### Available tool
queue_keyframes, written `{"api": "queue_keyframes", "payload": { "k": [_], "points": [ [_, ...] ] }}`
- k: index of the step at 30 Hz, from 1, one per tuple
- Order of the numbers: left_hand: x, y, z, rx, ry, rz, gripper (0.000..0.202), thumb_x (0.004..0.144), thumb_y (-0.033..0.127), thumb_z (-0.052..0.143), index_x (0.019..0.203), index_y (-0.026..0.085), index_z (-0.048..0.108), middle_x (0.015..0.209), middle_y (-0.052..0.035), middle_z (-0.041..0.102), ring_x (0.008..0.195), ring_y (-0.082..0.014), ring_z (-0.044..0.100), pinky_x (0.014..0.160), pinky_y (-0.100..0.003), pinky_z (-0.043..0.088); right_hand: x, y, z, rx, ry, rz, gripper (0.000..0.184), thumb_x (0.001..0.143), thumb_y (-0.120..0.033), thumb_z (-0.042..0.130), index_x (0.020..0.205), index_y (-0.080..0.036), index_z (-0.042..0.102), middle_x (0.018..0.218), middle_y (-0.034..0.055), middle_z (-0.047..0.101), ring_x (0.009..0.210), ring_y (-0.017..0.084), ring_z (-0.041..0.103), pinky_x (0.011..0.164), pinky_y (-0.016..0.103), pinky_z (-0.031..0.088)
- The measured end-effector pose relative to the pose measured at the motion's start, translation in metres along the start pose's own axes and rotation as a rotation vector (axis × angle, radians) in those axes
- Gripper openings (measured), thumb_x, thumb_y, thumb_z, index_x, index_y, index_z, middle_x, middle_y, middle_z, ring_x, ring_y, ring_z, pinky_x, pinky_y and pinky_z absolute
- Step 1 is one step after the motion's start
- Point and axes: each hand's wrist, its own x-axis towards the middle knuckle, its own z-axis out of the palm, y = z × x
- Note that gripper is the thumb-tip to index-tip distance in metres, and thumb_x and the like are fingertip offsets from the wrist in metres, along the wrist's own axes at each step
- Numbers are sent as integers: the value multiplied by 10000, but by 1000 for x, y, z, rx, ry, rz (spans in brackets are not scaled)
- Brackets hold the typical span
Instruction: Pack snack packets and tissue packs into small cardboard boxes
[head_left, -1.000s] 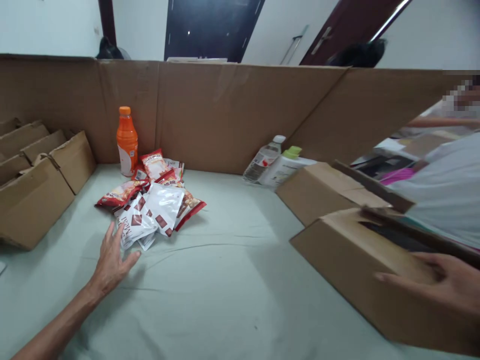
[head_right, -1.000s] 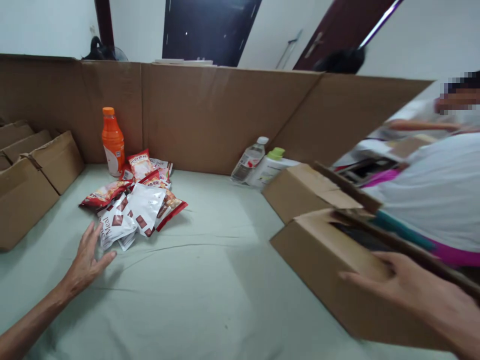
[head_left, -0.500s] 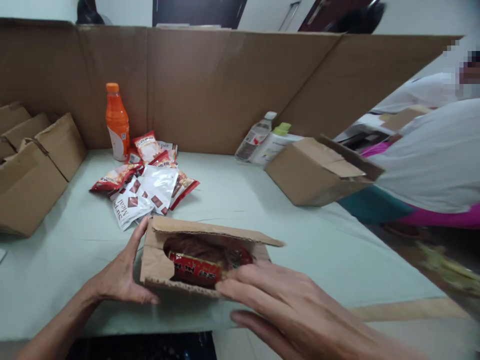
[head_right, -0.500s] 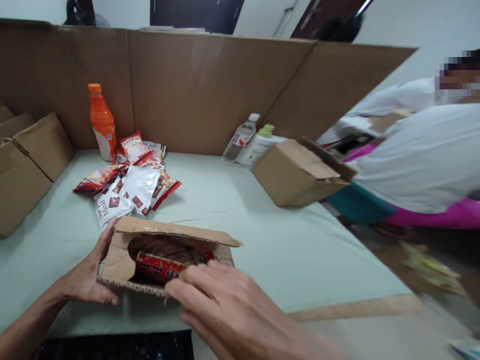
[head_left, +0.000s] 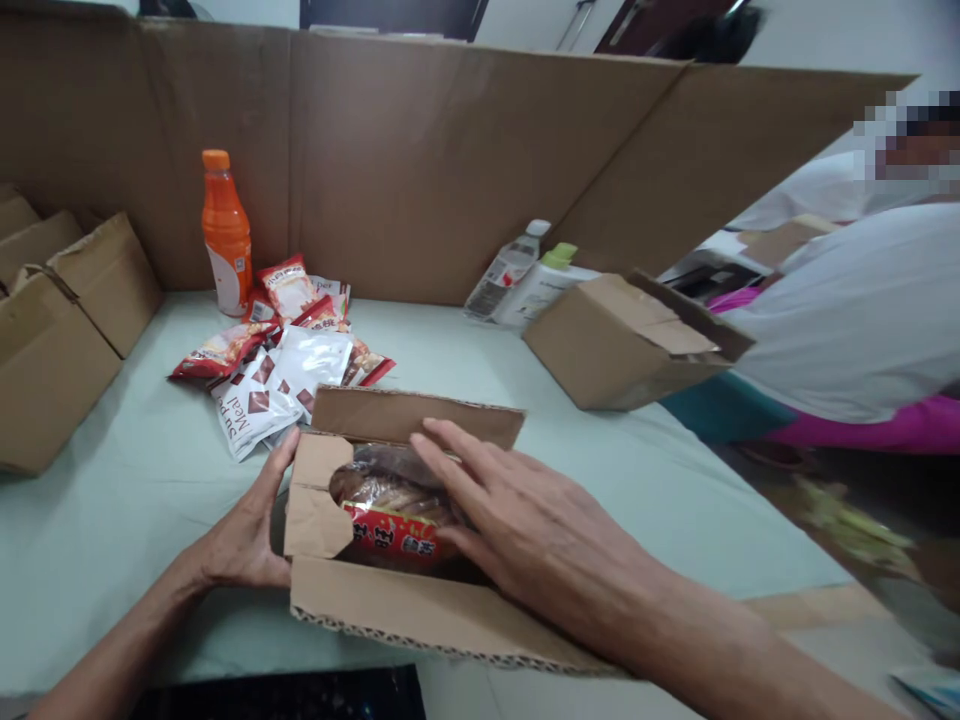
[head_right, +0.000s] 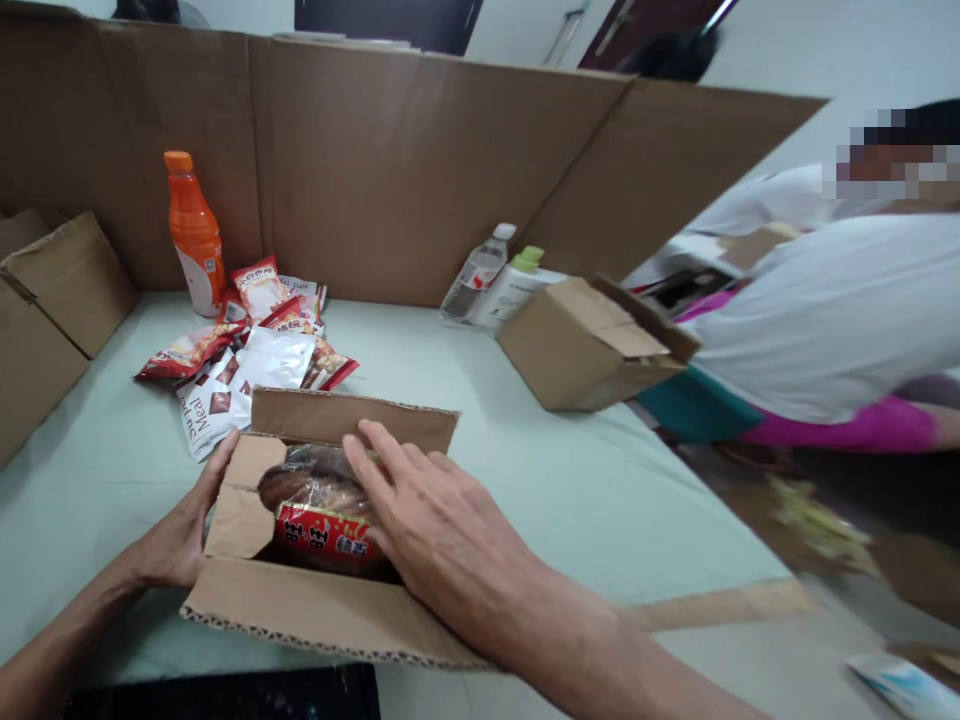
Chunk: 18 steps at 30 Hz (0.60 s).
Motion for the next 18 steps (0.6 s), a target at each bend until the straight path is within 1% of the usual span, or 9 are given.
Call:
{"api": "queue_keyframes", "payload": {
  "k": [2,4,7,9,10,12,14,16,18],
  "points": [
    [-2,-2,1,10,7,9,1401,723,511,929,1685,302,-67,1760,-180,126,1585,-477,206,1290,-646,185,8,-1,0,-34,-5,14,433,855,-119,583,1280,-51,632,1163,216,743,902,296,724,741,412,593],
    [-4,-4,2,23,17,12,1387,720,520,930,1687,315,-42,1767,-164,96,1596,-472,169,1294,-646,165,13,-1,-3,-32,-22,16,350,835,-133,628,1179,-86,675,978,149,757,795,280,690,693,409,550],
    [-3,-8,2,12,26,7,1380,727,534,922,1687,318,-46,1766,-163,98,1596,-477,165,1291,-663,155,15,-3,-3,48,-78,27,194,824,-192,712,1014,-154,709,848,86,731,751,266,645,693,401,484],
    [-2,-9,2,-6,22,-3,1387,722,534,924,1684,332,-55,1767,-157,99,1595,-479,163,1291,-663,158,15,-5,2,149,-163,33,69,831,-221,743,885,-203,703,803,57,718,737,245,625,690,377,441],
    [-1,-10,3,-14,15,-8,1392,719,530,927,1682,345,-60,1769,-150,98,1597,-476,159,1292,-658,161,15,-6,5,182,-211,31,50,838,-213,744,831,-217,694,782,48,713,725,234,615,683,367,422],
    [1,-10,3,-24,14,-13,1395,706,538,932,1678,373,-56,1771,-131,99,1601,-465,159,1295,-649,154,17,-7,10,200,-274,20,122,851,-161,718,752,-221,679,746,44,705,699,219,594,662,355,392],
    [2,-11,3,-22,16,-9,1386,698,568,925,1680,375,-34,1773,-122,96,1604,-463,145,1297,-654,126,16,-5,10,241,-265,3,221,873,-99,651,685,-217,647,708,38,686,665,200,565,658,349,395],
    [3,-12,3,-12,3,8,1371,703,602,900,1685,341,-20,1774,-130,74,1608,-473,103,1291,-677,94,10,4,2,343,-198,4,289,913,-77,560,674,-219,636,718,36,677,674,185,569,667,333,433],
    [3,-14,3,5,-13,29,1357,708,620,872,1688,307,-14,1770,-146,76,1607,-483,84,1282,-698,86,-3,20,-9,387,-84,64,330,962,-114,478,738,-239,685,811,51,705,725,181,614,667,316,484]
  ]
}}
